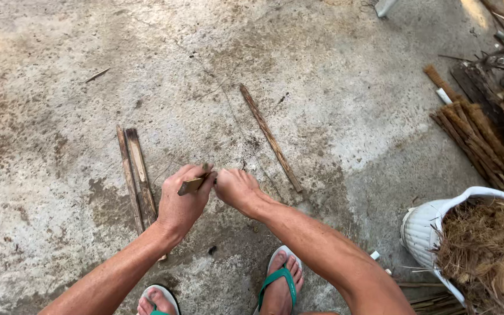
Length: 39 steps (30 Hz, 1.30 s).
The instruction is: The person uses a knife to whittle and sharpen the ends of several thin wooden sticks. They hold each stick in one hand and shave off wood with the knife in the other, creating pointed tips. The sharpened sticks are placed on the concrete floor as the task progresses.
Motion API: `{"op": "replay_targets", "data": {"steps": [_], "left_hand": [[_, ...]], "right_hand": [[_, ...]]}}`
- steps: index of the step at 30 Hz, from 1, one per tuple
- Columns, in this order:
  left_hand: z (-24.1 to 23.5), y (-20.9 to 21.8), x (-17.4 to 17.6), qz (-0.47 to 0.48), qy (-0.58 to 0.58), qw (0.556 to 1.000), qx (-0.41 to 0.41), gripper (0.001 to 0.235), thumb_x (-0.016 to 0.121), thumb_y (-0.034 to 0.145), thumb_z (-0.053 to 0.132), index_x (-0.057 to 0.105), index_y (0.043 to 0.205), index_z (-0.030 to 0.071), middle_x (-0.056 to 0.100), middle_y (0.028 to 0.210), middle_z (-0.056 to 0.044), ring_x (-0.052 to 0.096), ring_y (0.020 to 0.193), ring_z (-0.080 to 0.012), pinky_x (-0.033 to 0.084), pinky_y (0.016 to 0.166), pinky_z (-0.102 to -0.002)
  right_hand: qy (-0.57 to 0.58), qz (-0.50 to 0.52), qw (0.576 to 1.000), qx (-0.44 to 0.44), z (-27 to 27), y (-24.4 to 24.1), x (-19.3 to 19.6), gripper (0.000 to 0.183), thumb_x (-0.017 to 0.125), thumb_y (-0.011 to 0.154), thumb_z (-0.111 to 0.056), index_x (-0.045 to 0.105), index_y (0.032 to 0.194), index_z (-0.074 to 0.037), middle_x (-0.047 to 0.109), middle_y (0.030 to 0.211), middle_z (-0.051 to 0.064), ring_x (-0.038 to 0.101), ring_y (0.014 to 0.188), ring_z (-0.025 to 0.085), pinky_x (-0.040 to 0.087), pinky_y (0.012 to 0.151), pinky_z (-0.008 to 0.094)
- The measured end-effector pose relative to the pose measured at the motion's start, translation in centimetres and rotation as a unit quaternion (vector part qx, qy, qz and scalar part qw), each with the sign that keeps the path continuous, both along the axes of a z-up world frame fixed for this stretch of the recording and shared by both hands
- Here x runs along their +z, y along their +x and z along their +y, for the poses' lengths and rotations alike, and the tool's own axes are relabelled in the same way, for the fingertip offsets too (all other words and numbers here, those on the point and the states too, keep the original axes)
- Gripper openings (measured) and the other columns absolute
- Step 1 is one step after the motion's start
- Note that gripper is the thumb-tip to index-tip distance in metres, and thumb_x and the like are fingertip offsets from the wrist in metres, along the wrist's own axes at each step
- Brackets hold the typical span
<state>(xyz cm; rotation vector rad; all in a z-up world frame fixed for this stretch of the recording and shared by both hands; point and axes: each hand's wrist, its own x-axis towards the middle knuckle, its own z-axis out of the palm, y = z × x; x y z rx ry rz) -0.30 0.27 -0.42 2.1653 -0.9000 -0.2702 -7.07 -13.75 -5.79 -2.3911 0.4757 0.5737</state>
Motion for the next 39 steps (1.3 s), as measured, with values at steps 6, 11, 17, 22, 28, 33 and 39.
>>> {"op": "replay_targets", "data": {"steps": [6,11,17,22,28,33,39], "left_hand": [[-0.2,0.3,-2.0,0.030,0.049,0.998,-0.011,0.012,0.068,0.100,0.012,0.076,0.105,0.005,0.076,0.097,-0.013,0.075,0.070,-0.0209,0.063,0.055,-0.031],[0.1,0.6,-0.5,0.009,-0.045,0.999,0.016,0.016,0.073,0.089,0.007,0.076,0.103,0.000,0.078,0.097,-0.015,0.076,0.080,-0.0247,0.062,0.069,-0.036],[0.2,0.6,0.3,0.031,-0.009,0.999,0.019,0.015,0.074,0.089,0.008,0.077,0.102,0.002,0.078,0.099,-0.014,0.078,0.078,-0.0251,0.062,0.067,-0.036],[0.4,-0.6,0.0,0.021,-0.021,0.999,0.014,0.014,0.074,0.089,0.008,0.079,0.102,0.003,0.078,0.097,-0.015,0.078,0.078,-0.0258,0.063,0.068,-0.036],[-0.1,-1.5,-1.0,0.025,-0.034,0.999,-0.008,0.017,0.071,0.091,0.006,0.078,0.105,0.003,0.078,0.104,-0.016,0.077,0.076,-0.0256,0.063,0.069,-0.036],[0.1,-2.7,-2.2,0.060,0.023,0.998,-0.028,0.021,0.062,0.096,0.001,0.076,0.111,0.005,0.075,0.110,-0.019,0.078,0.070,-0.0217,0.063,0.056,-0.028],[-0.7,-8.0,-3.8,-0.109,0.010,0.982,-0.154,0.028,0.071,0.080,0.003,0.071,0.107,-0.006,0.073,0.110,-0.023,0.076,0.074,-0.0276,0.064,0.059,-0.032]], "right_hand": [[0.123,0.180,0.973,-0.072,0.1,0.4,-2.7,0.048,0.051,0.105,-0.031,0.069,0.089,0.010,0.071,0.077,0.020,0.065,0.060,0.027,0.055,0.056,0.047],[0.067,0.083,0.991,-0.076,0.2,0.4,-5.0,0.030,0.059,0.091,-0.017,0.072,0.096,0.009,0.072,0.087,0.028,0.071,0.081,0.035,0.058,0.074,0.047],[0.011,0.060,0.996,-0.068,0.5,-0.3,-4.2,0.026,0.052,0.091,-0.010,0.069,0.102,0.005,0.073,0.096,0.024,0.074,0.088,0.037,0.057,0.078,0.051],[0.109,0.108,0.986,-0.061,0.3,-0.1,-6.4,0.035,0.054,0.097,-0.022,0.066,0.109,0.008,0.072,0.097,0.028,0.073,0.094,0.038,0.058,0.079,0.053],[0.067,0.125,0.990,-0.005,0.4,0.2,-9.3,0.033,0.053,0.102,-0.022,0.074,0.105,0.003,0.072,0.092,0.021,0.071,0.079,0.027,0.057,0.069,0.041],[0.147,0.110,0.983,-0.009,-0.4,-0.6,-10.3,0.029,0.053,0.101,-0.023,0.073,0.101,-0.002,0.069,0.084,0.013,0.065,0.071,0.021,0.058,0.065,0.038],[0.328,0.106,0.929,-0.137,-1.6,-4.5,-11.8,0.029,0.051,0.102,-0.025,0.071,0.102,-0.004,0.068,0.087,0.011,0.064,0.074,0.020,0.057,0.067,0.037]]}}
